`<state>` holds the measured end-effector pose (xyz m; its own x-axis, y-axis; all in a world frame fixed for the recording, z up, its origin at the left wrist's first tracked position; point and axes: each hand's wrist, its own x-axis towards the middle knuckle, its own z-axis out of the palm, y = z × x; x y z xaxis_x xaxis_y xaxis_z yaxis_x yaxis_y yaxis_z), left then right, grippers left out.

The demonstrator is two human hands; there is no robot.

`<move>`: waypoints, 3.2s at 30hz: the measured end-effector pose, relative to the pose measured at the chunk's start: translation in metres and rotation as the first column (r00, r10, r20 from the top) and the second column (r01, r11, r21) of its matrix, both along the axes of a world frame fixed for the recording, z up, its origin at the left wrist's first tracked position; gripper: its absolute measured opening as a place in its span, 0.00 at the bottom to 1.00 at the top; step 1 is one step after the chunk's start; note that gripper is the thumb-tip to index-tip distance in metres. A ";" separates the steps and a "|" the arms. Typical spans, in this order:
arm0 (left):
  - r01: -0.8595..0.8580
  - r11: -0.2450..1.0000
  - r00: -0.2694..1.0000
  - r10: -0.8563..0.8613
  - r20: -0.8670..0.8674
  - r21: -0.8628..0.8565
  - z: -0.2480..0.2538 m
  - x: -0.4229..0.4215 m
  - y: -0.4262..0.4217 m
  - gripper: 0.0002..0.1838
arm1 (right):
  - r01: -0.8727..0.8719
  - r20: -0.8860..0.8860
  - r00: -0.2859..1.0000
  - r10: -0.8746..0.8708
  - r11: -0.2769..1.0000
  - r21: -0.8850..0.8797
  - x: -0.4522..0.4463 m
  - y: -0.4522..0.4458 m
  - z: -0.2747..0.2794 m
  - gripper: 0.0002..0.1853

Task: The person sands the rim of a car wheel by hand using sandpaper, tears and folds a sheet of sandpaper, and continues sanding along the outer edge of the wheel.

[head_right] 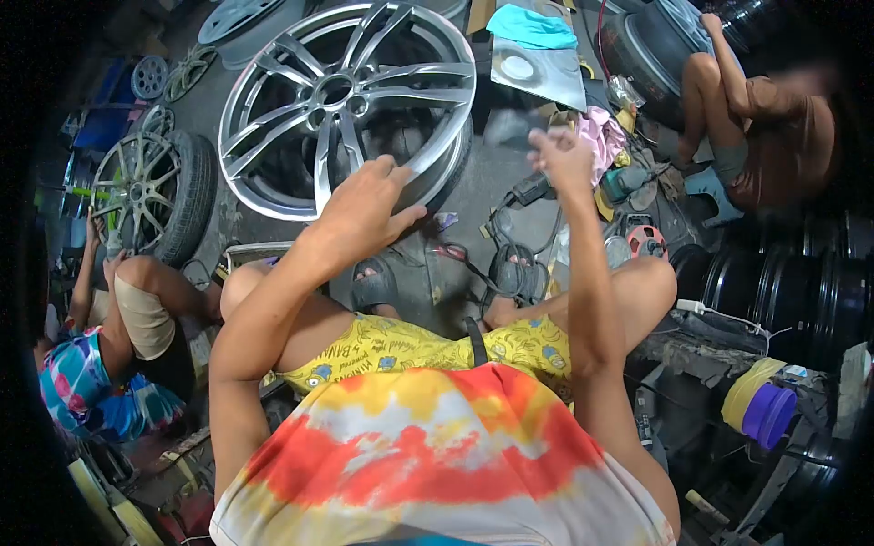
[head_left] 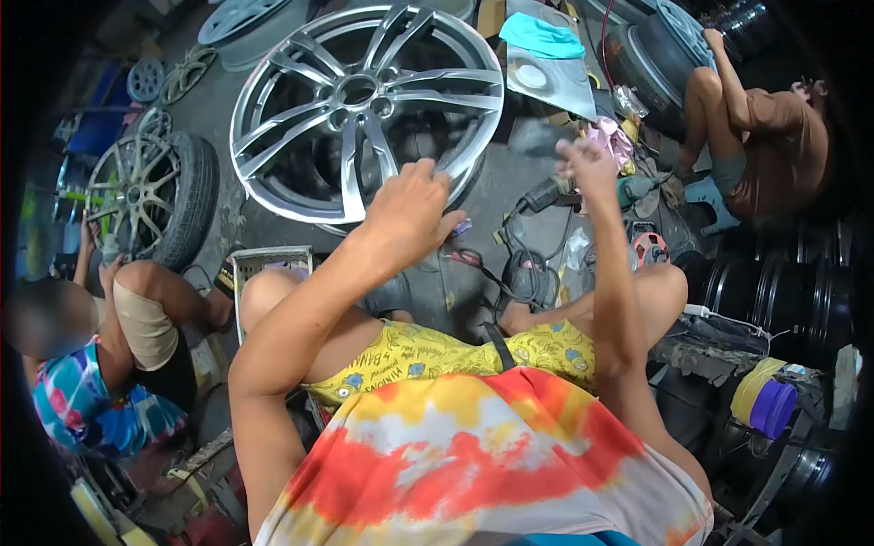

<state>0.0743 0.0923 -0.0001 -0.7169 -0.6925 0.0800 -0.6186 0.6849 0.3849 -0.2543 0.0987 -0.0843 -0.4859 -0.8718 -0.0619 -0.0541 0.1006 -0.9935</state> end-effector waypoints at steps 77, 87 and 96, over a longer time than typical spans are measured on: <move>0.391 0.522 0.816 0.184 -0.548 0.758 0.023 -0.034 -0.087 0.15 | -0.765 -0.053 0.644 0.764 0.643 -0.031 0.067 -0.011 0.096 0.10; 0.189 0.611 0.718 0.449 -0.532 0.769 0.012 -0.035 -0.094 0.14 | -0.511 -0.540 0.777 0.322 0.824 -0.243 0.085 -0.005 0.103 0.08; 0.118 0.650 0.792 0.394 -0.465 0.751 0.021 -0.033 -0.094 0.18 | -0.682 -0.430 0.647 0.630 0.730 0.043 0.064 -0.007 0.096 0.21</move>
